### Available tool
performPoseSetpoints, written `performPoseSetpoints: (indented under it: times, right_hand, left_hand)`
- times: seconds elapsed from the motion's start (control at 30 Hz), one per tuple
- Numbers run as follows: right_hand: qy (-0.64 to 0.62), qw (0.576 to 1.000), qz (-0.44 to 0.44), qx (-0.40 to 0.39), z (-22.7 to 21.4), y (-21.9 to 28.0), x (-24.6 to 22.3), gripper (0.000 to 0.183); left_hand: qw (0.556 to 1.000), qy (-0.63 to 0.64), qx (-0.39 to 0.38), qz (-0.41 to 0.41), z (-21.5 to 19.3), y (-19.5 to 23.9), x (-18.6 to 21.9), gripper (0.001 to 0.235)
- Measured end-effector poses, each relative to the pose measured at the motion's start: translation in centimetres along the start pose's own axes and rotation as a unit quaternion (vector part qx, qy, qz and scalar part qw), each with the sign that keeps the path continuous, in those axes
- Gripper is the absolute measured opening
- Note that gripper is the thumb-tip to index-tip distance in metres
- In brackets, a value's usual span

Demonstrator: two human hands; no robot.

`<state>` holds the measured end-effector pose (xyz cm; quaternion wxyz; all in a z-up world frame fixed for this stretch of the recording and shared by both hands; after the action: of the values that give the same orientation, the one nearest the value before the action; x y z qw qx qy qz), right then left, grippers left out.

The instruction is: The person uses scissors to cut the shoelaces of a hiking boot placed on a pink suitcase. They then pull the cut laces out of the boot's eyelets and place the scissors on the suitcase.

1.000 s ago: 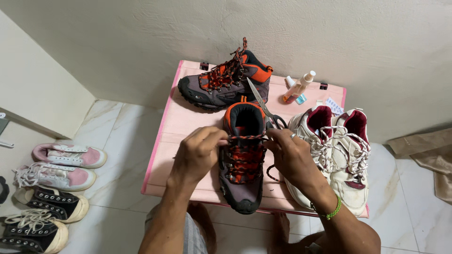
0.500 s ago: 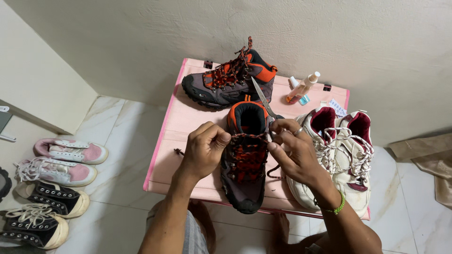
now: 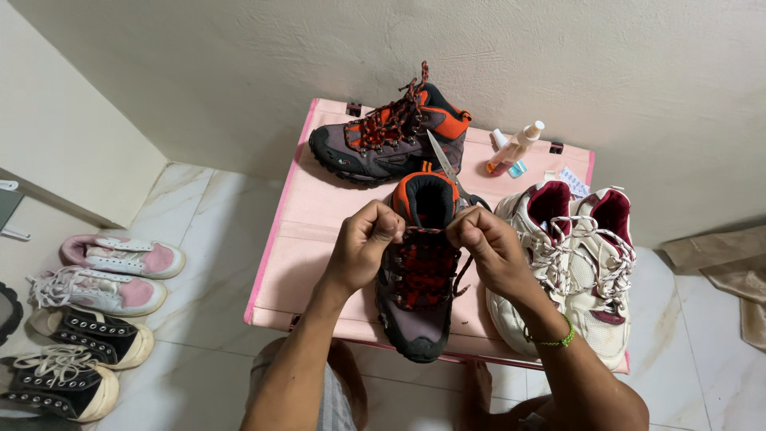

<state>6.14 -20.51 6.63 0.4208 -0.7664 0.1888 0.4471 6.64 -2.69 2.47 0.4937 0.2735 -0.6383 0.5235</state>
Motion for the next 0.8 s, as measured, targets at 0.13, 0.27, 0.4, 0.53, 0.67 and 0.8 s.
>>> performPoseSetpoints:
  times: [0.13,0.27,0.4,0.53,0.67,0.8]
  right_hand:
    - [-0.026,0.998,0.049,0.021,-0.9,1.4,2.9,0.031]
    - [0.014,0.995,0.088,0.032,-0.6,0.9,0.9,0.030]
    - [0.168,0.982,0.090,0.011,0.4,-0.4,-2.3,0.027]
    - [0.219,0.972,0.089,-0.007,1.1,-0.7,-3.7,0.022]
    - [0.226,0.969,0.097,-0.009,0.9,0.0,-1.7,0.019]
    - [0.150,0.983,0.103,0.007,0.4,0.1,-0.7,0.024]
  left_hand:
    - [1.000,0.013,0.005,-0.019,0.7,-0.5,2.7,0.038]
    - [0.980,-0.180,-0.017,0.078,2.7,-0.5,9.1,0.037]
    - [0.916,-0.378,-0.068,0.118,6.5,-0.8,11.2,0.017]
    - [0.913,-0.391,-0.045,0.107,6.3,-1.4,9.2,0.015]
    - [0.927,-0.344,0.066,0.134,4.7,-1.2,8.1,0.011]
    - [0.914,-0.344,0.163,0.142,3.7,-0.1,6.9,0.011]
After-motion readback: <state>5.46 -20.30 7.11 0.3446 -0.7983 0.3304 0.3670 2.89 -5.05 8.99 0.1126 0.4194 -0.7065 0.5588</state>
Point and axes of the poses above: each hand's wrist, its own y-axis away from the middle knuckle, its own z-axis out of the palm, x = y × z, the point moved 10 cm from there along -y, towards the middle knuckle, and after that the axes turned 11 degrees about -x, right-handed, at the moved point
